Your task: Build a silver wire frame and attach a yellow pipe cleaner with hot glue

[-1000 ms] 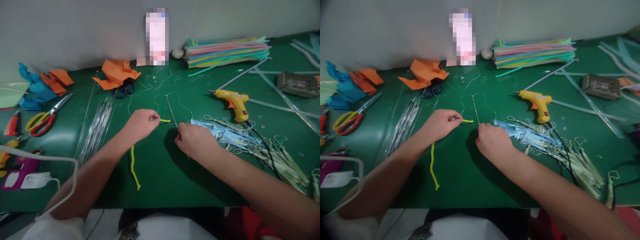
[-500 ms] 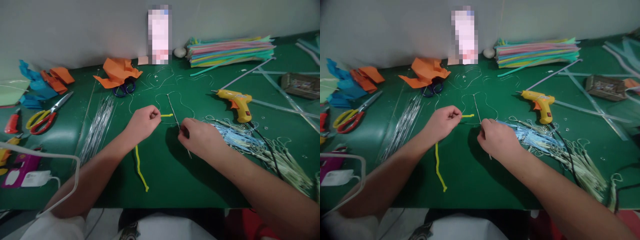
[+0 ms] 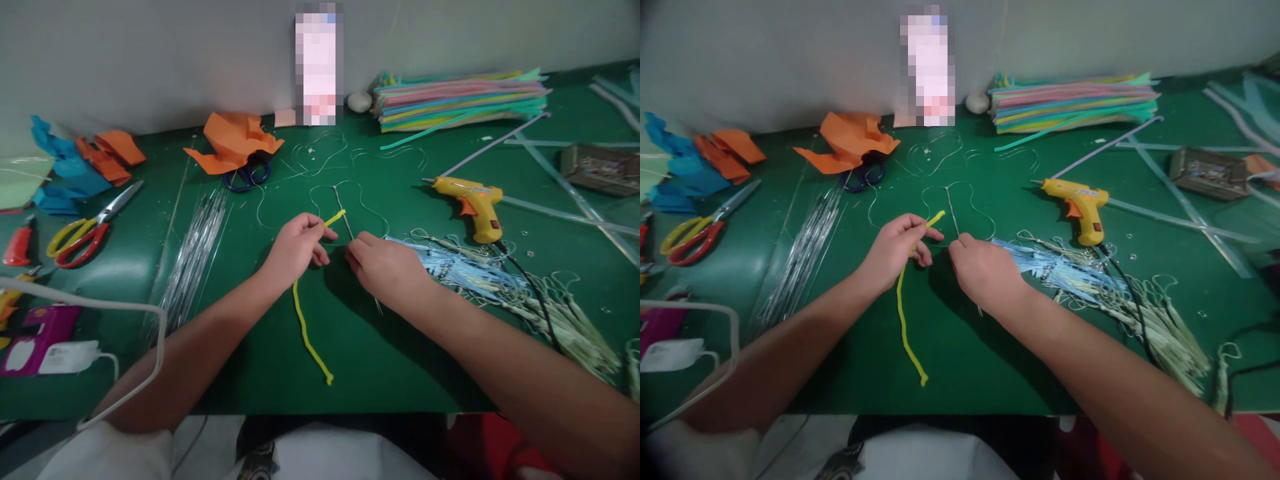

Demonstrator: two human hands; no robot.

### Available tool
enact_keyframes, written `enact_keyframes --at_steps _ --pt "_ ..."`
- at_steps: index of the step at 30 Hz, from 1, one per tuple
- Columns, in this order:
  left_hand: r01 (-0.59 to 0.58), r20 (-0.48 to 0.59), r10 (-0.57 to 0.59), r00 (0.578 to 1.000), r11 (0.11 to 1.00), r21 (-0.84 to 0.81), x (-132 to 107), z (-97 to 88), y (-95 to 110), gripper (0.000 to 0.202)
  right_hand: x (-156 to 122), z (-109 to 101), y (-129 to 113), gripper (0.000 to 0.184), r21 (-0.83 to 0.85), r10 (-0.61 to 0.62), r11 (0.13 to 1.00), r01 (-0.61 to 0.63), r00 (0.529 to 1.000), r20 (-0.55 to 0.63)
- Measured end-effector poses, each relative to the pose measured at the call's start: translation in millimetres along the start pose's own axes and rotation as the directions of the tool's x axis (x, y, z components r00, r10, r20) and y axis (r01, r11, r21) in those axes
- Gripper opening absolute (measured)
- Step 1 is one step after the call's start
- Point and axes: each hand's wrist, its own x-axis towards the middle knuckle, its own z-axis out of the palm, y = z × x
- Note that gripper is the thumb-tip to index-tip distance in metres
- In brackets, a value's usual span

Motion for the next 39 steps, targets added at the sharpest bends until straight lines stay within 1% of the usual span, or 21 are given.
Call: enact_keyframes --at_steps 3,6,8,10,12,13,15,18,19,20,21,22,23,24,25,26,27,29,31,33,39 --pt "0.05 0.015 -0.05 0.999 0.998 0.022 1.7 -0.2 3.0 0.012 -0.5 6.5 0.6 0.03 -0.009 -0.044 0.999 0.044 0.997 -0.059" --pt "0.069 0.012 -0.069 0.998 0.997 0.032 2.5 0.1 5.3 0.012 -1.4 9.9 1.0 0.028 0.04 -0.066 0.997 0.07 0.993 -0.096" --pt "0.083 0.009 -0.083 0.996 0.996 0.032 2.7 0.3 6.4 0.013 -2.6 9.1 2.0 0.025 0.127 -0.108 0.984 0.123 0.988 -0.114" --pt "0.093 0.008 -0.093 0.996 0.995 0.036 2.8 0.3 7.3 0.014 -4.8 5.6 3.8 0.018 0.292 -0.198 0.929 0.229 0.971 -0.131" --pt "0.093 0.013 -0.093 0.996 0.995 0.044 2.9 0.1 8.2 0.015 -8.5 -0.3 6.2 0.011 0.52 -0.266 0.796 0.309 0.951 -0.159" --pt "0.09 0.017 -0.091 0.996 0.995 0.048 2.9 0.0 8.4 0.015 -10.7 -3.7 7.4 0.008 0.629 -0.269 0.712 0.312 0.949 -0.166" --pt "0.085 0.026 -0.087 0.996 0.995 0.053 3.2 -0.1 8.7 0.015 -15.2 -10.6 10.0 0.006 0.801 -0.234 0.54 0.258 0.96 -0.151" --pt "0.086 0.026 -0.088 0.996 0.995 0.045 3.9 0.0 8.6 0.014 -19.8 -19.1 14.2 0.009 0.95 -0.204 0.266 0.164 0.973 -0.111" --pt "0.089 0.024 -0.09 0.996 0.995 0.042 4.1 0.0 8.6 0.013 -20.3 -21.3 15.7 0.012 0.969 -0.195 0.202 0.14 0.976 -0.101" --pt "0.091 0.023 -0.092 0.995 0.995 0.043 4.3 0.1 8.6 0.013 -20.3 -23.2 17.2 0.015 0.976 -0.165 0.184 0.119 0.982 -0.088" --pt "0.093 0.025 -0.094 0.995 0.994 0.049 4.3 0.1 8.5 0.013 -19.8 -24.8 18.6 0.017 0.967 -0.107 0.238 0.096 0.992 -0.072" --pt "0.094 0.025 -0.095 0.995 0.994 0.058 4.2 0.0 8.3 0.014 -19.0 -26.0 19.9 0.018 0.931 -0.032 0.36 0.069 0.998 -0.061" --pt "0.093 0.026 -0.095 0.995 0.993 0.067 4.1 -0.1 8.0 0.014 -18.0 -26.8 21.1 0.02 0.853 0.048 0.52 0.032 0.997 -0.067" --pt "0.089 0.027 -0.091 0.995 0.993 0.072 3.8 -0.3 7.6 0.014 -17.0 -27.0 22.2 0.02 0.732 0.115 0.681 -0.019 0.99 -0.082" --pt "0.083 0.031 -0.085 0.996 0.994 0.074 3.6 -0.6 7.1 0.015 -16.0 -26.6 23.2 0.02 0.585 0.155 0.808 -0.071 0.983 -0.096" --pt "0.074 0.033 -0.076 0.997 0.995 0.074 3.3 -0.9 6.6 0.015 -15.2 -25.7 24.1 0.02 0.442 0.168 0.89 -0.109 0.981 -0.097" --pt "0.065 0.032 -0.067 0.997 0.995 0.073 3.1 -1.3 6.1 0.015 -14.7 -24.3 25.0 0.021 0.324 0.165 0.937 -0.131 0.983 -0.078" --pt "0.057 0.023 -0.059 0.998 0.995 0.077 2.7 -1.9 5.5 0.016 -14.6 -20.7 26.5 0.02 0.185 0.156 0.971 -0.151 0.988 -0.016" --pt "0.056 0.013 -0.057 0.998 0.995 0.078 2.5 -2.4 5.3 0.017 -15.4 -17.1 27.7 0.016 0.122 0.142 0.982 -0.145 0.989 0.032" --pt "0.054 0.01 -0.055 0.998 0.996 0.073 2.4 -2.5 5.1 0.016 -16.4 -14.5 28.3 0.017 0.087 0.116 0.989 -0.12 0.992 0.054" --pt "0.05 0.007 -0.051 0.999 0.996 0.071 2.8 -1.1 4.2 0.016 -14.1 -15.4 24.9 0.027 -0.03 -0.063 0.997 0.066 0.992 0.11"
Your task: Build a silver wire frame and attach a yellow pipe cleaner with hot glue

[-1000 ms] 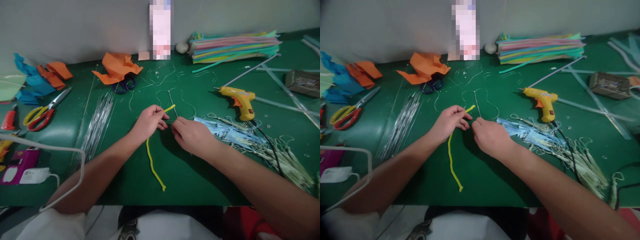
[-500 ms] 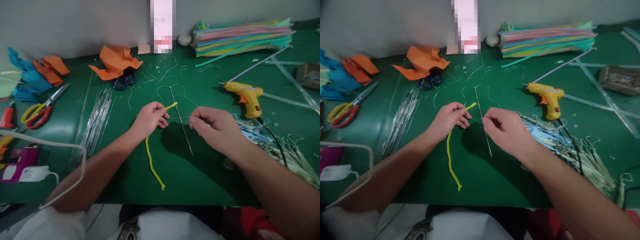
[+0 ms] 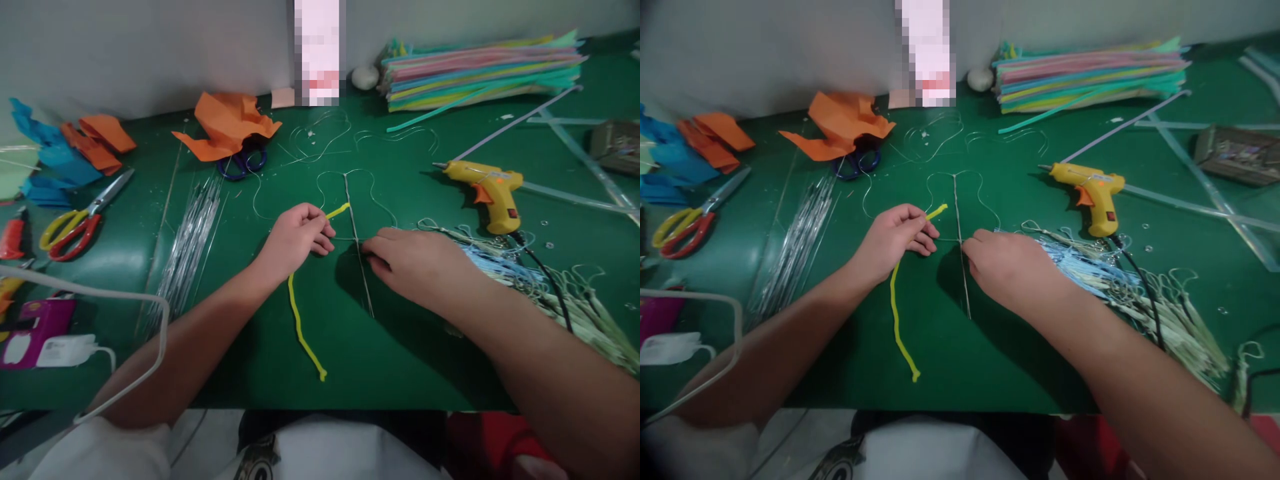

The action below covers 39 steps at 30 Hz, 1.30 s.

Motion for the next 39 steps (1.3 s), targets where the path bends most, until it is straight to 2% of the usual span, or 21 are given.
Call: enact_keyframes --at_steps 5,12,15,18,20,23,25,29,33,36,39 --pt "-0.006 0.007 0.006 1.0 1.0 0.009 0.4 -0.1 0.7 0.016 7.0 2.9 -3.1 0.022 -0.084 -0.123 0.989 0.121 0.992 -0.015" --pt "-0.008 0.002 0.008 1.0 1.0 0.012 0.5 -0.7 0.5 0.015 11.6 8.1 -2.2 0.016 -0.042 -0.122 0.992 0.119 0.989 -0.088" --pt "-0.008 0.004 0.008 1.0 1.0 0.008 0.3 -0.5 0.0 0.016 5.9 1.4 0.4 0.011 -0.01 -0.061 0.998 0.06 0.989 -0.133" --pt "-0.006 0.004 0.006 1.0 1.0 -0.002 0.2 -0.4 -0.6 0.016 -0.5 -5.2 2.4 0.006 0.049 0.052 0.998 -0.045 0.989 -0.138" --pt "-0.012 0.003 0.012 1.0 1.0 -0.003 -0.2 -0.3 -0.8 0.016 -2.8 -6.5 1.6 0.009 0.084 0.122 0.99 -0.114 0.988 -0.098" --pt "-0.017 -0.007 0.017 1.0 1.0 0.009 -1.5 0.2 -0.5 0.015 -2.7 -3.2 -4.5 0.027 0.108 0.197 0.974 -0.198 0.98 0.018" --pt "-0.022 -0.015 0.022 1.0 1.0 0.016 -2.4 0.5 0.0 0.015 -1.5 0.2 -10.5 0.03 0.108 0.212 0.97 -0.218 0.975 0.067" --pt "-0.017 -0.011 0.017 1.0 1.0 0.022 -2.3 0.6 0.6 0.016 0.5 3.6 -20.2 0.018 0.105 0.222 0.967 -0.231 0.971 0.088" --pt "-0.031 0.008 0.031 0.999 0.998 0.047 -2.3 0.4 -0.3 0.014 0.6 1.7 -24.9 0.016 0.079 0.265 0.959 -0.273 0.959 0.095" --pt "-0.101 0.009 0.1 0.995 0.986 0.13 -5.7 0.6 -2.6 0.012 -0.5 -1.5 -28.3 0.016 0.037 0.294 0.954 -0.297 0.952 0.082" --pt "-0.202 0.039 0.198 0.979 0.949 0.241 -10.9 1.0 -6.3 0.011 -1.8 -6.3 -33.4 0.016 0.013 0.309 0.95 -0.313 0.943 0.123"
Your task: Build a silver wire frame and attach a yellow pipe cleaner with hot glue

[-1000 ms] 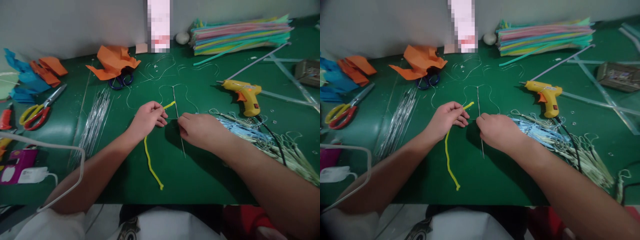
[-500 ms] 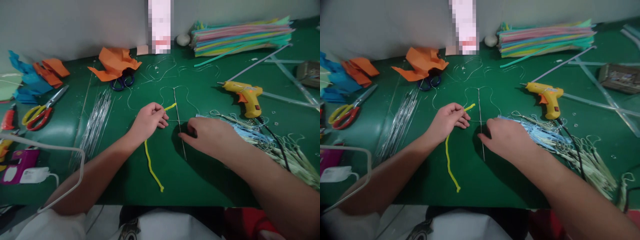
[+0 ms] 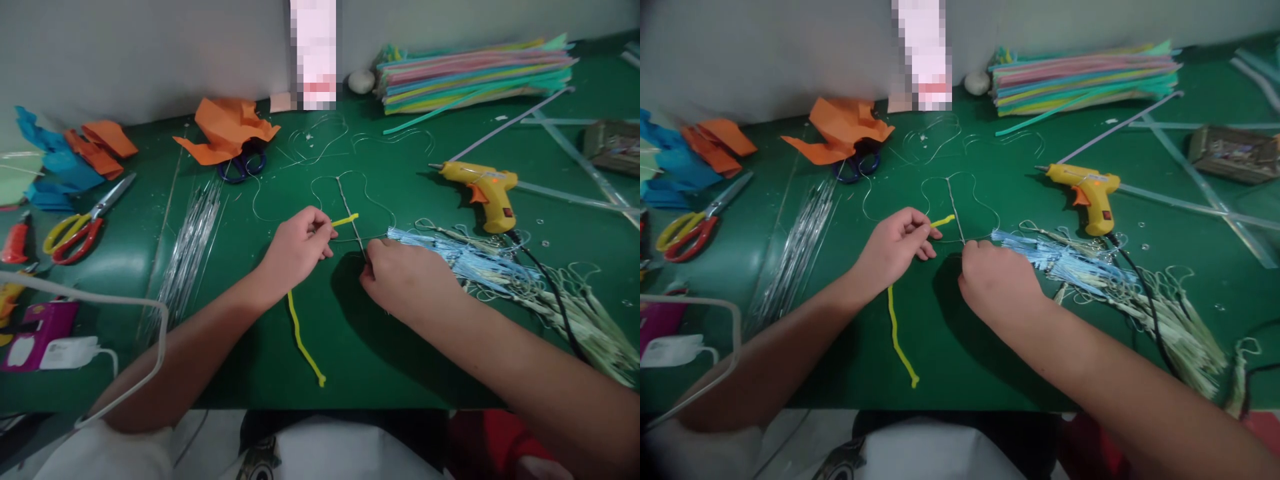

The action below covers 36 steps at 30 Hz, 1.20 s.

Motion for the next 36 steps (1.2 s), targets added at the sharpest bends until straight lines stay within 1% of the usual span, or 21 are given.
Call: enact_keyframes --at_steps 4,7,10,13,16,17,19,21,22,23,24,26,27,28,30,33,36 --pt "-0.093 0.012 0.093 0.996 0.992 0.088 -6.0 1.8 -2.0 0.009 -3.2 -7.4 -8.3 0.019 -0.035 0.023 0.999 -0.021 0.997 0.079" --pt "-0.135 0.021 0.133 0.991 0.98 0.143 -8.4 3.1 -1.6 0.008 -2.9 -10.8 -12.1 0.021 -0.038 0.028 0.999 -0.024 0.994 0.103" --pt "-0.166 0.023 0.166 0.986 0.956 0.242 -9.9 4.1 -0.2 0.007 -1.6 -9.9 -9.7 0.02 -0.013 0.032 0.999 -0.031 0.996 0.088" --pt "-0.191 0.017 0.195 0.981 0.936 0.296 -10.3 4.6 0.7 0.003 -0.6 -6.7 -2.7 0.016 0.032 0.044 0.998 -0.045 0.999 0.026" --pt "-0.194 -0.01 0.205 0.979 0.938 0.289 -9.6 4.2 1.2 0.004 0.7 -5.3 4.4 0.012 0.105 0.058 0.993 -0.052 0.997 -0.059" --pt "-0.193 -0.024 0.207 0.978 0.943 0.271 -9.2 3.9 1.4 0.004 1.4 -5.4 6.2 0.01 0.143 0.066 0.988 -0.055 0.995 -0.071" --pt "-0.195 -0.058 0.211 0.976 0.958 0.208 -8.6 3.0 2.3 0.006 3.5 -5.8 9.2 0.007 0.255 0.08 0.965 -0.062 0.995 -0.059" --pt "-0.204 -0.09 0.216 0.972 0.971 0.125 -8.3 2.0 3.8 0.007 6.6 -5.2 11.6 0.006 0.411 0.063 0.91 -0.049 0.998 -0.021" --pt "-0.207 -0.105 0.216 0.971 0.974 0.086 -8.2 1.5 4.7 0.007 8.4 -4.2 12.7 0.007 0.501 0.048 0.865 -0.039 0.999 -0.006" --pt "-0.207 -0.119 0.213 0.97 0.977 0.057 -8.2 1.1 5.6 0.007 10.4 -2.8 13.7 0.007 0.601 0.035 0.799 -0.036 0.999 0.013" --pt "-0.205 -0.131 0.209 0.969 0.978 0.04 -8.3 0.7 6.5 0.007 12.4 -1.1 14.6 0.007 0.706 0.026 0.707 -0.043 0.999 0.035" --pt "-0.207 -0.157 0.209 0.965 0.978 0.028 -8.2 0.1 7.9 0.007 15.8 2.7 15.5 0.009 0.883 0.019 0.462 -0.083 0.996 0.084" --pt "-0.211 -0.17 0.212 0.962 0.977 0.026 -8.1 -0.1 8.3 0.006 17.0 4.5 15.5 0.011 0.937 0.018 0.334 -0.103 0.995 0.103" --pt "-0.218 -0.183 0.217 0.959 0.976 0.02 -7.9 -0.3 8.5 0.006 17.8 6.1 15.2 0.012 0.969 0.017 0.218 -0.114 0.993 0.113" --pt "-0.234 -0.212 0.226 0.951 0.972 -0.011 -7.0 -0.6 8.7 0.006 17.8 9.1 13.9 0.017 0.992 0.026 0.045 -0.119 0.993 0.118" --pt "-0.236 -0.227 0.218 0.949 0.97 -0.056 -5.5 -0.9 8.6 0.005 15.7 13.5 11.5 0.026 0.975 0.003 -0.161 -0.155 0.988 0.157" --pt "-0.227 -0.2 0.208 0.957 0.971 -0.079 -5.2 -0.9 8.4 0.005 14.4 17.7 10.7 0.028 0.927 -0.015 -0.325 -0.184 0.982 0.19"
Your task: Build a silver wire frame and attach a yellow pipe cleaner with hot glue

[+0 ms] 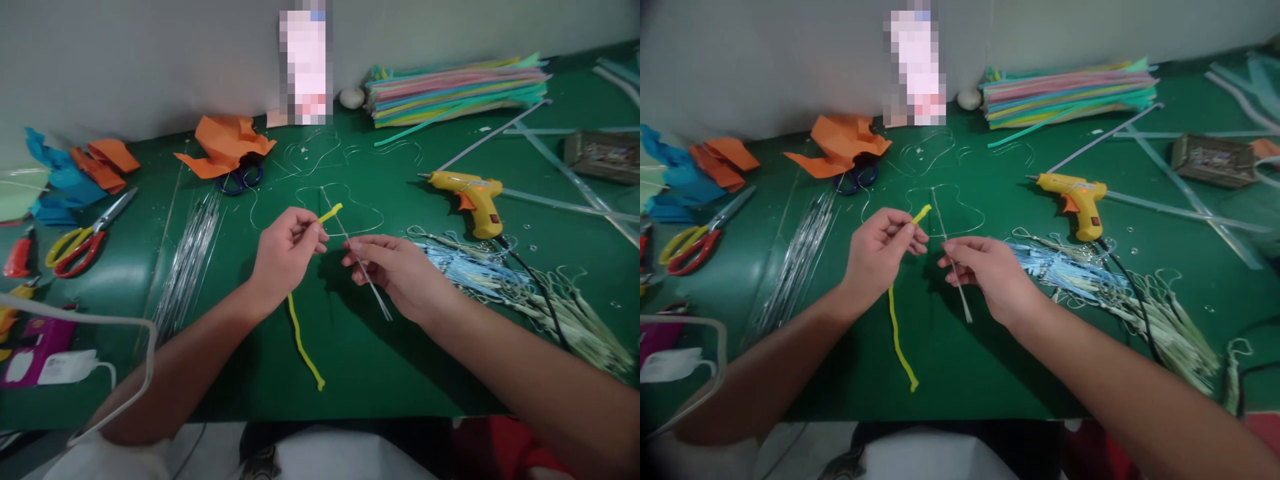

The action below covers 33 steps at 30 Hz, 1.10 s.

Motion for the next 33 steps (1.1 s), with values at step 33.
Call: enact_keyframes --at_steps 33 --pt "0.03 0.159 -0.129 0.979 0.858 0.513 14.9 -23.6 23.6 0.013 0.7 1.9 1.9 0.041 -0.366 -0.371 0.857 0.363 0.927 0.049"
